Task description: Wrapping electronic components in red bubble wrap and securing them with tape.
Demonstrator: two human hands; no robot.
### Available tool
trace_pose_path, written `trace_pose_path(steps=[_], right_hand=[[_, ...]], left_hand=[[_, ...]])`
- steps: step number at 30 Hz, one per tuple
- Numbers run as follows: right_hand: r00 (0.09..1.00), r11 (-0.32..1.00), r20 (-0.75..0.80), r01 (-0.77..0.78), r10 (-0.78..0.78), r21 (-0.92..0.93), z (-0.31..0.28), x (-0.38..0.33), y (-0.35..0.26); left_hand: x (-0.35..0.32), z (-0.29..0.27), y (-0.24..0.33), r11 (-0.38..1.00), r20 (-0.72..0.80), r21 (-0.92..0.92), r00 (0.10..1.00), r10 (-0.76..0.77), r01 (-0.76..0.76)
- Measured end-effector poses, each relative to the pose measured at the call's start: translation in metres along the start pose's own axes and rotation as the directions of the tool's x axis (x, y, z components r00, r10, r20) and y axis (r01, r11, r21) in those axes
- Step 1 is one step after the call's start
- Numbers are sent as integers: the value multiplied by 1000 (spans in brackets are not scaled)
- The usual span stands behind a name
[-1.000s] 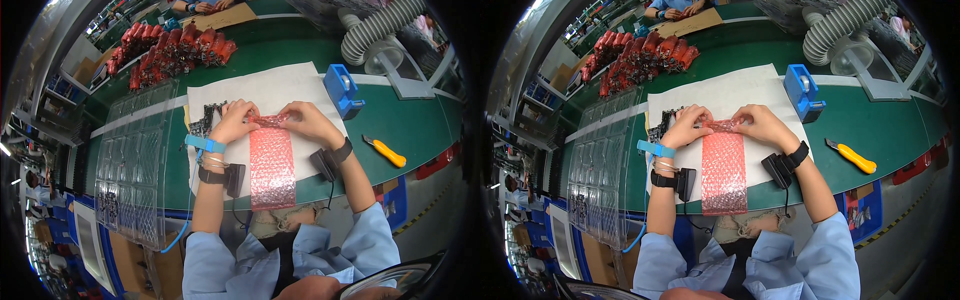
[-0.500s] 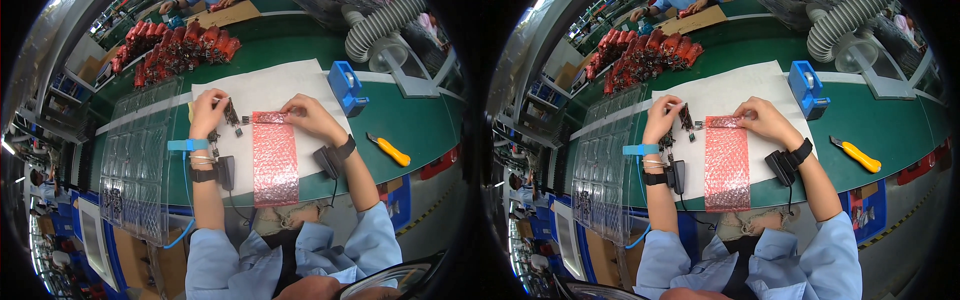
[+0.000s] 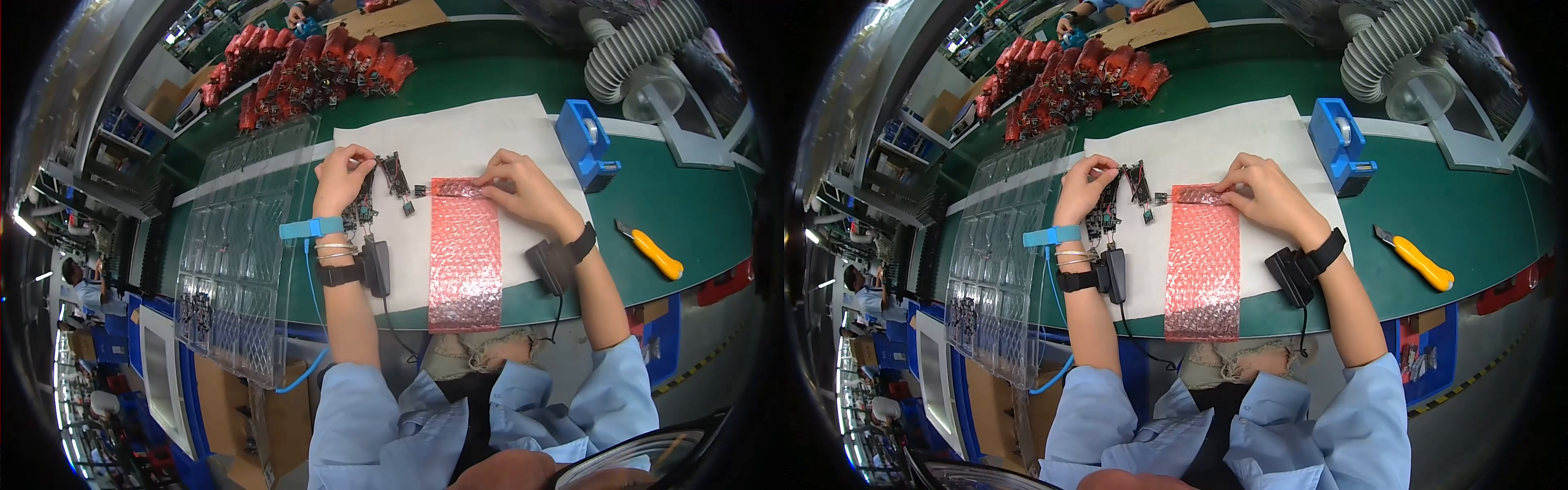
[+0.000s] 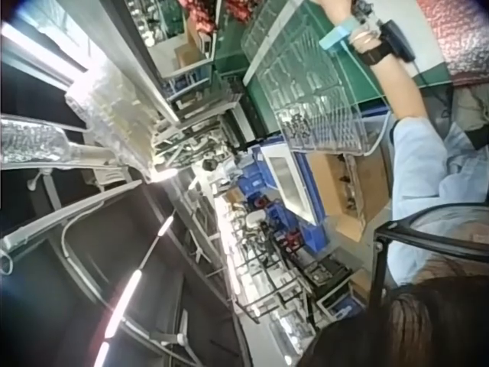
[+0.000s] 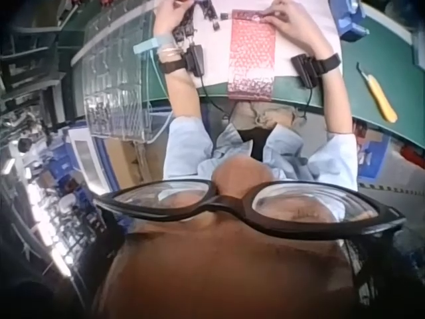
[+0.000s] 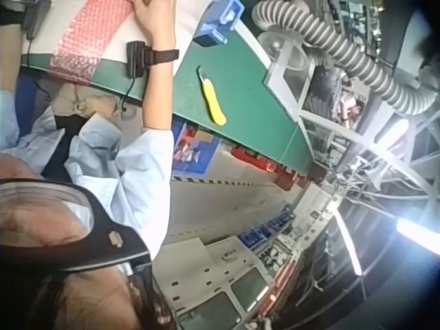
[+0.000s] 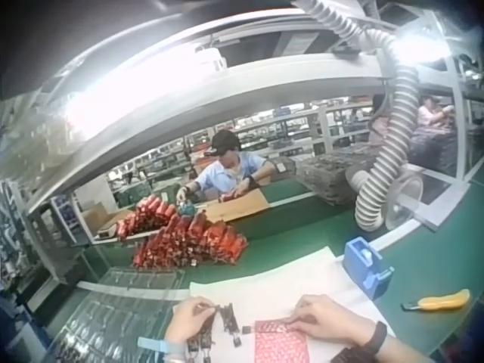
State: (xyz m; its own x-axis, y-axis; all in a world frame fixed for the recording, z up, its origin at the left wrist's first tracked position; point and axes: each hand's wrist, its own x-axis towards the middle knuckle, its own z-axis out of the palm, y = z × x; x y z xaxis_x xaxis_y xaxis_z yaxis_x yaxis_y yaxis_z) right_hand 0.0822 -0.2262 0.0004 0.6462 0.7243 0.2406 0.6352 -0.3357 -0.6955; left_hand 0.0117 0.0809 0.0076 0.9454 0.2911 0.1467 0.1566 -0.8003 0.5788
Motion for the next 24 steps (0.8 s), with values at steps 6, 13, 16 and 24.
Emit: trace_pose_path(steps=[6,13,16,24], right_hand=[[1000,999,-15,12,-11,33,0,0,1],[1000,998,-12,23,-23,60,2,0,4],[997,999,-73,19,-16,40,3,0,4],[998,999,-53,-29,30,23,3,0,5]], left_hand=[[-6,17,-3,949,72,120,956,283,-290],[-1,23,4,964,247,89,943,224,-252],[-1,17,5,958,259,90,936,240,-271],[-9,-3,2,959,228,61,939,258,-278]])
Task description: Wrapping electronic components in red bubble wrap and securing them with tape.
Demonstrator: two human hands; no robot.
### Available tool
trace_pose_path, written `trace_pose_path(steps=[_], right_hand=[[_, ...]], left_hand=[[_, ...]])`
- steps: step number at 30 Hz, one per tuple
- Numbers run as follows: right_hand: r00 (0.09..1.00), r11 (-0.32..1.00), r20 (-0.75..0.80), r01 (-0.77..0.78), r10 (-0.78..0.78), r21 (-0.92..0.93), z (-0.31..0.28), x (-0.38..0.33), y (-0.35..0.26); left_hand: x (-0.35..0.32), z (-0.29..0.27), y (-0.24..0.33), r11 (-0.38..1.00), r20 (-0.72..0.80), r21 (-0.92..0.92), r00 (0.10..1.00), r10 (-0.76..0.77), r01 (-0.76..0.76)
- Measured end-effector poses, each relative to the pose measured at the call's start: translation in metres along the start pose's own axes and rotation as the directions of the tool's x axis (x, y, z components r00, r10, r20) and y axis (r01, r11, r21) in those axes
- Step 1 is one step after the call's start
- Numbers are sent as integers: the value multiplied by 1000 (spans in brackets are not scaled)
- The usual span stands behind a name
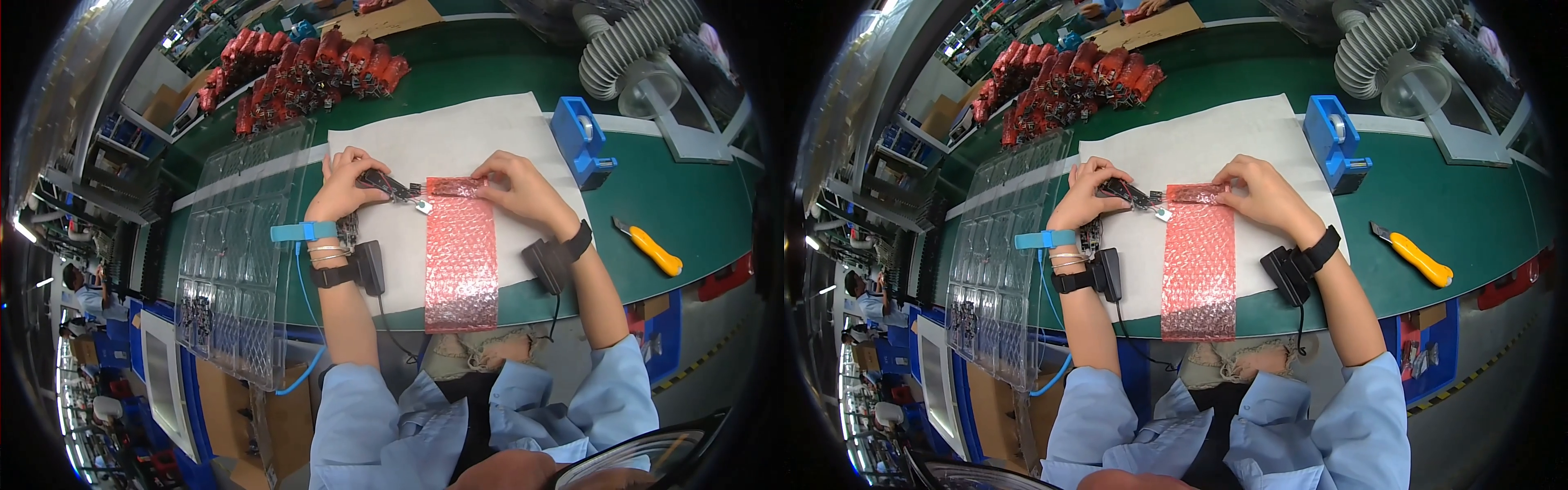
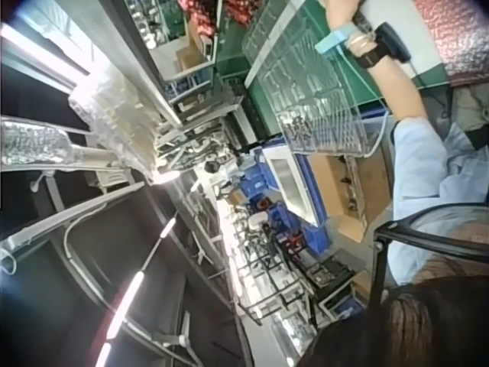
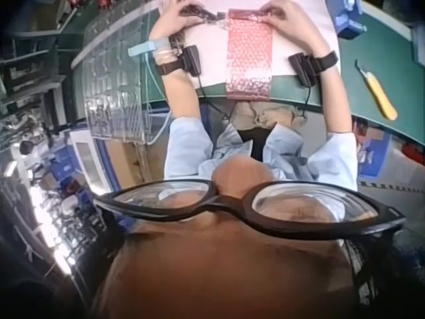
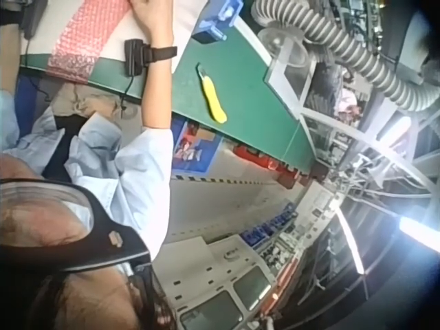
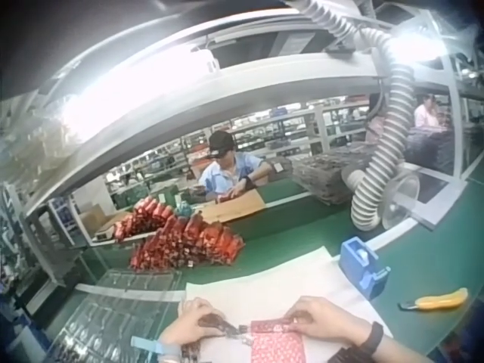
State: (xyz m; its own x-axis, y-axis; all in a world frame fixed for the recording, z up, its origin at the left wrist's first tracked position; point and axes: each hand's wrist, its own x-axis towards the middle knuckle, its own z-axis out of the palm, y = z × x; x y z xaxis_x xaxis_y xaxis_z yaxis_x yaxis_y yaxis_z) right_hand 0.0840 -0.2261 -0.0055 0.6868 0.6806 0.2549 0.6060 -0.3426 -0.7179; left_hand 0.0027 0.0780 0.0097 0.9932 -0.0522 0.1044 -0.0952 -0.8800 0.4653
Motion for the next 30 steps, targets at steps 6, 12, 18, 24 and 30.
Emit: trace_pose_path(steps=[6,12,18,24,30], right_hand=[[1000,1000,-12,-2,3,29,1,0,0],[1000,1000,-10,-7,7,29,0,1,-1],[1000,1000,-31,-4,5,29,-3,-1,-1],[998,984,-69,11,1,180,1,1,8],[1000,984,-13,1,2,177,-2,2,10]], left_hand=[[-10,-21,-5,991,-140,-133,990,2,-21],[-4,-25,11,958,-263,-274,965,14,-88],[22,4,39,901,-292,-374,950,113,-222],[37,52,63,943,-109,-104,946,304,-315],[40,64,53,942,-98,-79,943,318,-326]])
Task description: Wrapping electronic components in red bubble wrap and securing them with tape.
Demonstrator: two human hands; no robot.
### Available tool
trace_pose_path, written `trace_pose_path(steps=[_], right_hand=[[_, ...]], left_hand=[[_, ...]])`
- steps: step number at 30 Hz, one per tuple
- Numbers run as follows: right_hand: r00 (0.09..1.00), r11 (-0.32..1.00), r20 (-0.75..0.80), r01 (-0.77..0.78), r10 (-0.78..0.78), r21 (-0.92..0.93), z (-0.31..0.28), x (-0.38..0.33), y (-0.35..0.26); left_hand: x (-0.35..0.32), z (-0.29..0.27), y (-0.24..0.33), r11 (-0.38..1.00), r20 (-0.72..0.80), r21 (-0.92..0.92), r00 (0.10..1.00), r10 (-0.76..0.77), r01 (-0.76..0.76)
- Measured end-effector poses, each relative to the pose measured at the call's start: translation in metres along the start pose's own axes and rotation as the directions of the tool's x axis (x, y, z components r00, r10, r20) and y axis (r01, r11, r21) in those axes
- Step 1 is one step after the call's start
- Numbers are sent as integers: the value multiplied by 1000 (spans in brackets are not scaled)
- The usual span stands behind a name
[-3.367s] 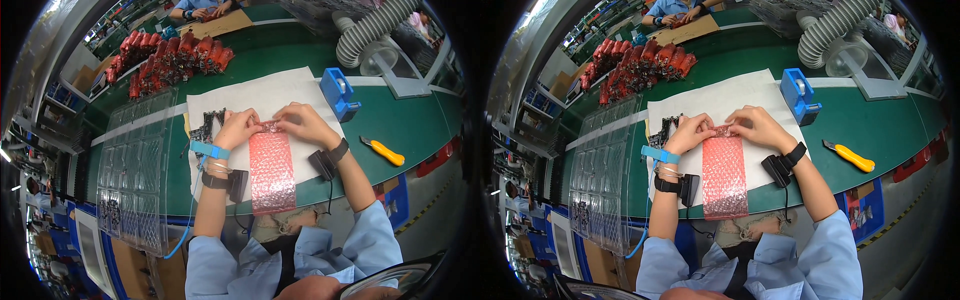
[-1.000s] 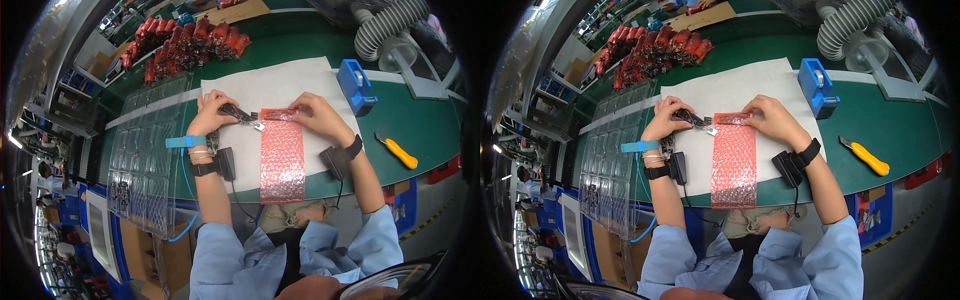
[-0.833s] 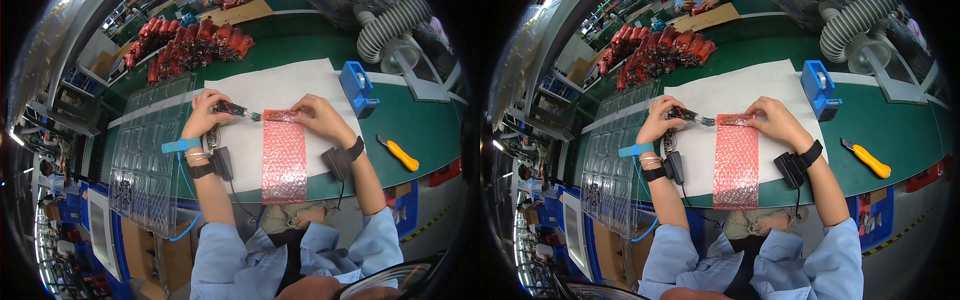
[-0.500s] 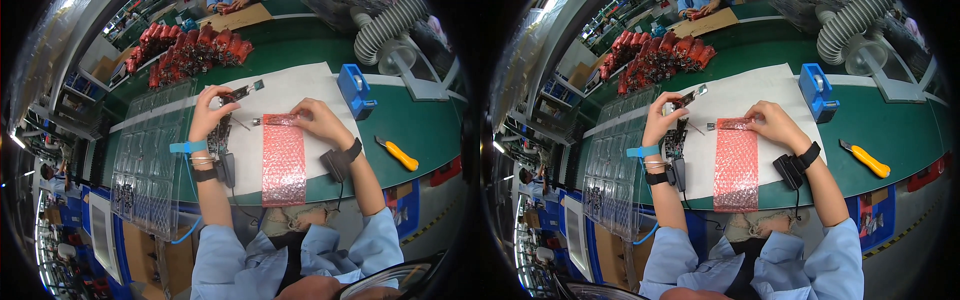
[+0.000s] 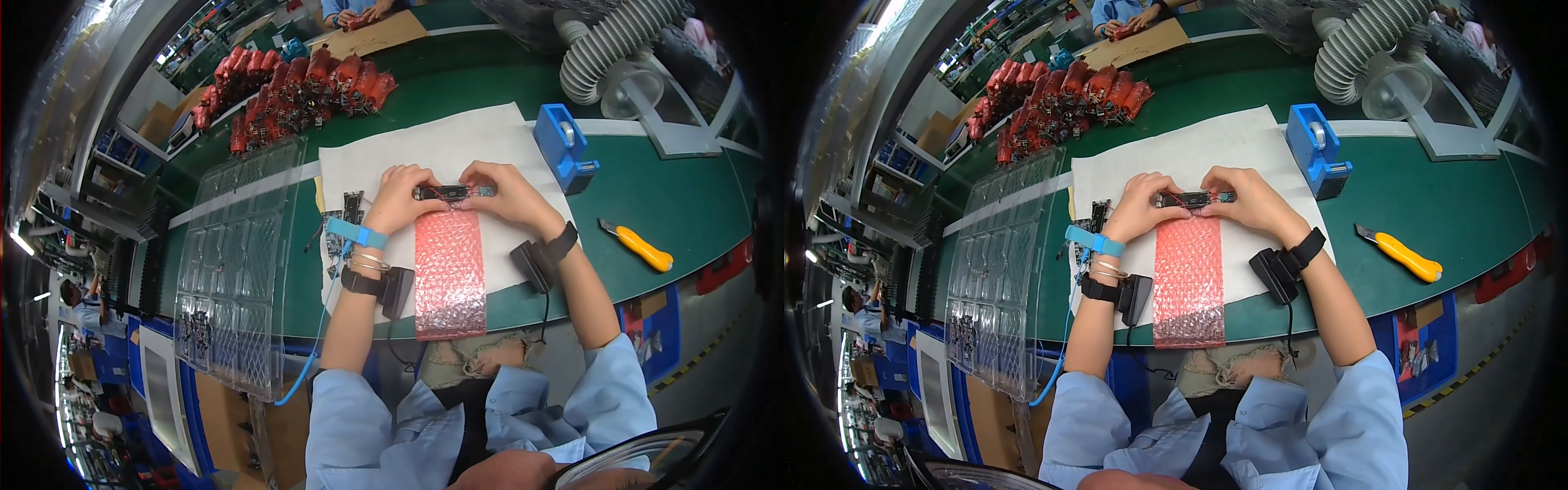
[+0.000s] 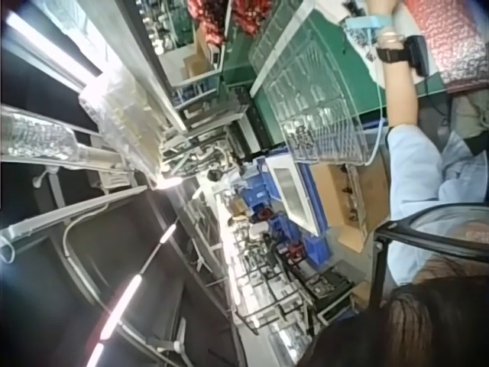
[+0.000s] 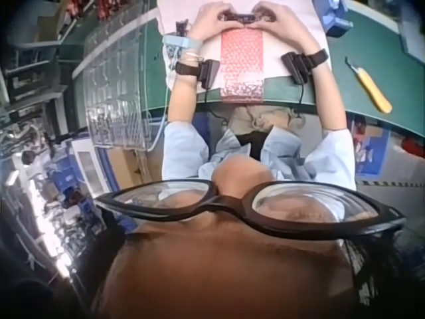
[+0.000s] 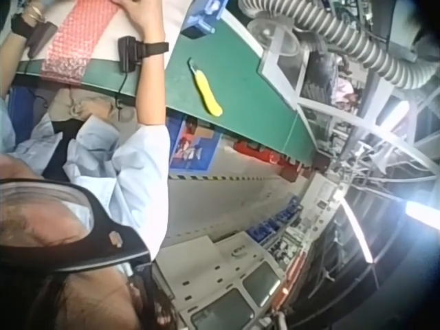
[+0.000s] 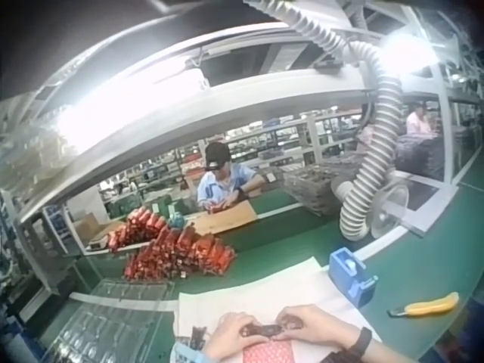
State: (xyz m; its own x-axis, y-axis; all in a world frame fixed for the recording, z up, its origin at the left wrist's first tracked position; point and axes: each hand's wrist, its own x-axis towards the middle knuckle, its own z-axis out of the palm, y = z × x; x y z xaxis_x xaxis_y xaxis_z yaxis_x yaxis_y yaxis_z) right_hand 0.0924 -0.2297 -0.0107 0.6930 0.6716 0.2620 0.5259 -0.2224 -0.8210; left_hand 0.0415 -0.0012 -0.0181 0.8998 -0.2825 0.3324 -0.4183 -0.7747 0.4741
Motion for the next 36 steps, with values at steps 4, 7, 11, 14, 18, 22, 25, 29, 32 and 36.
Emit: trace_pose_path(steps=[4,7,11,14,18,22,25,29,32,36], right_hand=[[998,998,48,40,-37,-58,-4,-2,-6],[997,993,74,38,-30,-113,-6,-4,-10],[998,995,54,38,-33,-95,-4,-1,-4],[999,993,47,14,-8,-115,-3,0,-6],[998,991,66,-8,17,-135,-4,-1,-7],[998,987,53,-14,23,-157,-3,-2,-11],[998,990,65,1,8,-143,-3,-1,-11],[997,991,76,5,5,-131,-3,-1,-12],[997,990,72,6,5,-139,-2,-1,-13],[998,987,55,2,7,-163,-1,-2,-15]], left_hand=[[-1,1,5,999,24,-24,999,-33,34],[0,3,7,996,48,-43,996,-78,80],[-2,-6,9,999,111,-33,994,3,0],[-8,-13,5,998,150,-48,988,44,-37],[-11,-25,6,995,218,-94,976,-11,32],[-13,-30,5,988,278,-110,958,-74,108],[-15,-30,-2,982,244,-141,966,-90,127],[-13,-31,-6,993,294,-55,952,-89,109],[-14,-30,-9,988,300,-102,951,-79,114],[-15,-28,-14,898,196,-388,971,-139,207]])
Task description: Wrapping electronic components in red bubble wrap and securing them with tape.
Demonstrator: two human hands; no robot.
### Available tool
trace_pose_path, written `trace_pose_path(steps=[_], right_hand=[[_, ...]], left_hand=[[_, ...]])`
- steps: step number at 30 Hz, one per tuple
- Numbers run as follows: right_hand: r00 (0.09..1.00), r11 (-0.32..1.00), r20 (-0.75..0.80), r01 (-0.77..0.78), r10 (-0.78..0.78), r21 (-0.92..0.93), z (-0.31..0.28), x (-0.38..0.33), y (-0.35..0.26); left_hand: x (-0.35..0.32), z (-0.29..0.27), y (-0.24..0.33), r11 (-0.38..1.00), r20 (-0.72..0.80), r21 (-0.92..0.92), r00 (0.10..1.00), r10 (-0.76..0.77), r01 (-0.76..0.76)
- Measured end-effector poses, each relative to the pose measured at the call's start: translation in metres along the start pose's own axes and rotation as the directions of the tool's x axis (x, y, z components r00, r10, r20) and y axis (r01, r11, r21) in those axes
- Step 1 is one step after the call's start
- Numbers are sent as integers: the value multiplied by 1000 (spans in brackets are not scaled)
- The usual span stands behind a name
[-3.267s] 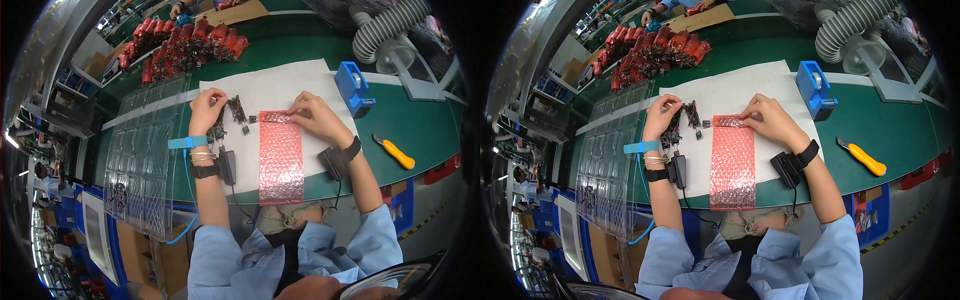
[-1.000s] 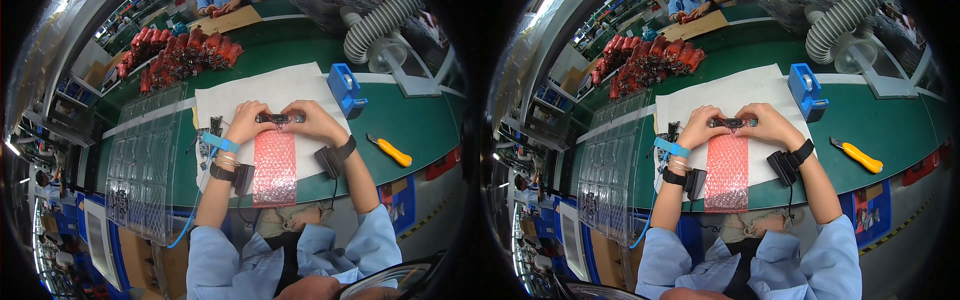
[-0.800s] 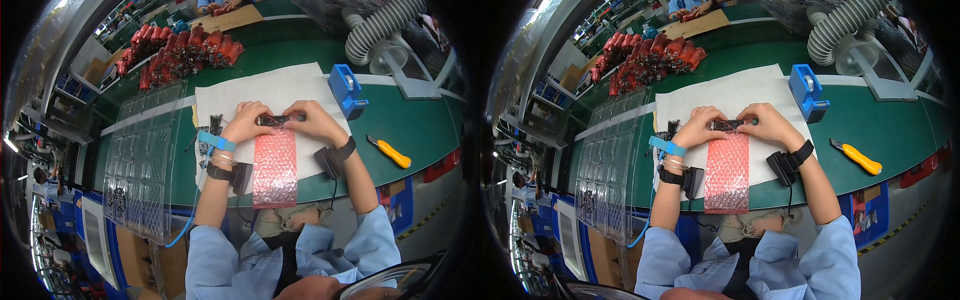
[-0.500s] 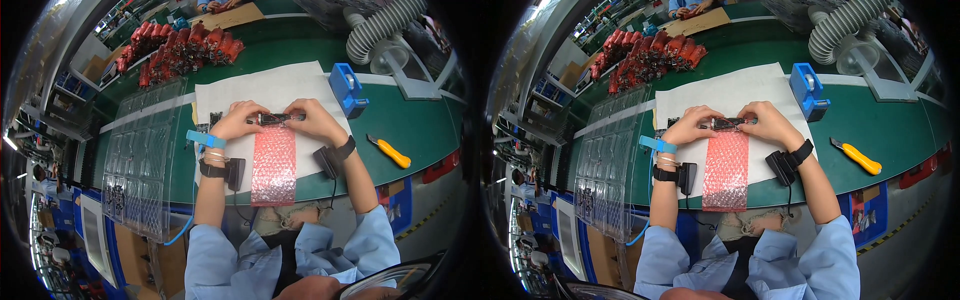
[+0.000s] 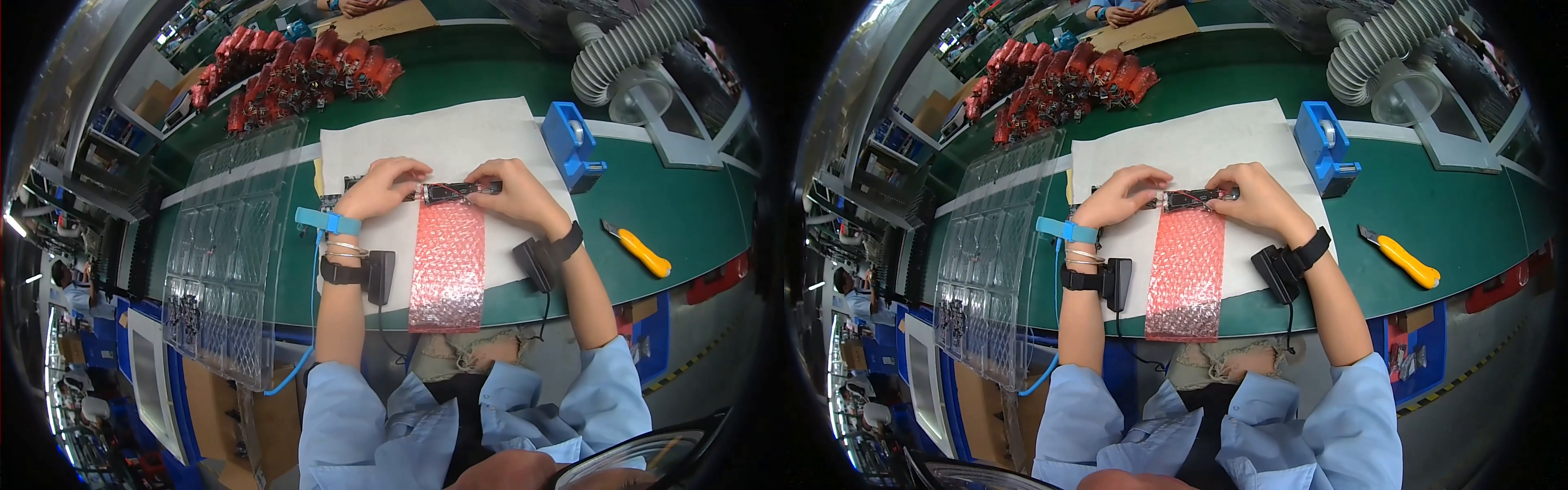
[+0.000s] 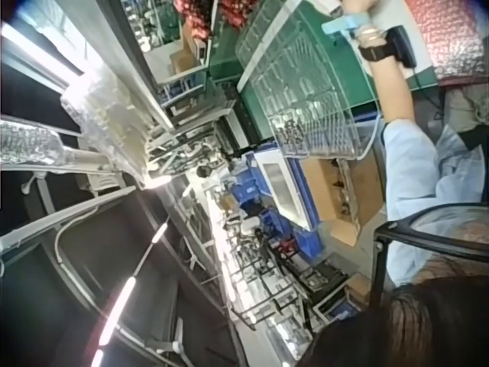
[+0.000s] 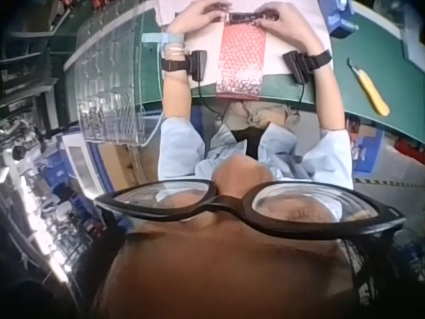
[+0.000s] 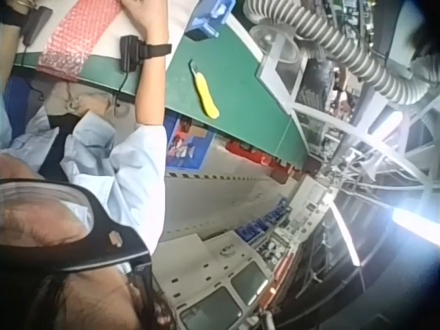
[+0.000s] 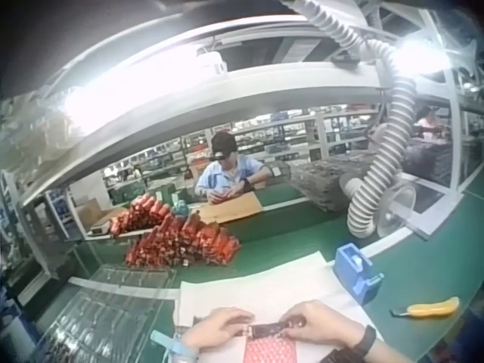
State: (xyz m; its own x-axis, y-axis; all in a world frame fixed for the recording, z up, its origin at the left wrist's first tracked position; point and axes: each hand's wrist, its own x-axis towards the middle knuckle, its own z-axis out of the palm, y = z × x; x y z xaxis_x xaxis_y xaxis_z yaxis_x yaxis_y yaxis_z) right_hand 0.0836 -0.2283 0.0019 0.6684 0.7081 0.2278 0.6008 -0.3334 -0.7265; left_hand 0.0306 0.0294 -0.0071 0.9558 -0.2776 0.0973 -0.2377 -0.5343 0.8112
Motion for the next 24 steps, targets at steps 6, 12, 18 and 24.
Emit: trace_pose_path(steps=[6,12,18,24], right_hand=[[1000,1000,2,-7,7,-16,0,0,0],[1000,999,-6,-20,21,33,0,0,0],[1000,1000,-17,-15,15,-1,3,1,-1],[999,1000,-26,-18,18,-11,4,1,-3]], left_hand=[[8,12,18,998,46,-67,999,-2,5],[11,18,12,996,47,-37,996,79,-77],[8,14,13,998,101,-19,993,66,-64],[6,9,15,986,139,126,986,90,-108]])
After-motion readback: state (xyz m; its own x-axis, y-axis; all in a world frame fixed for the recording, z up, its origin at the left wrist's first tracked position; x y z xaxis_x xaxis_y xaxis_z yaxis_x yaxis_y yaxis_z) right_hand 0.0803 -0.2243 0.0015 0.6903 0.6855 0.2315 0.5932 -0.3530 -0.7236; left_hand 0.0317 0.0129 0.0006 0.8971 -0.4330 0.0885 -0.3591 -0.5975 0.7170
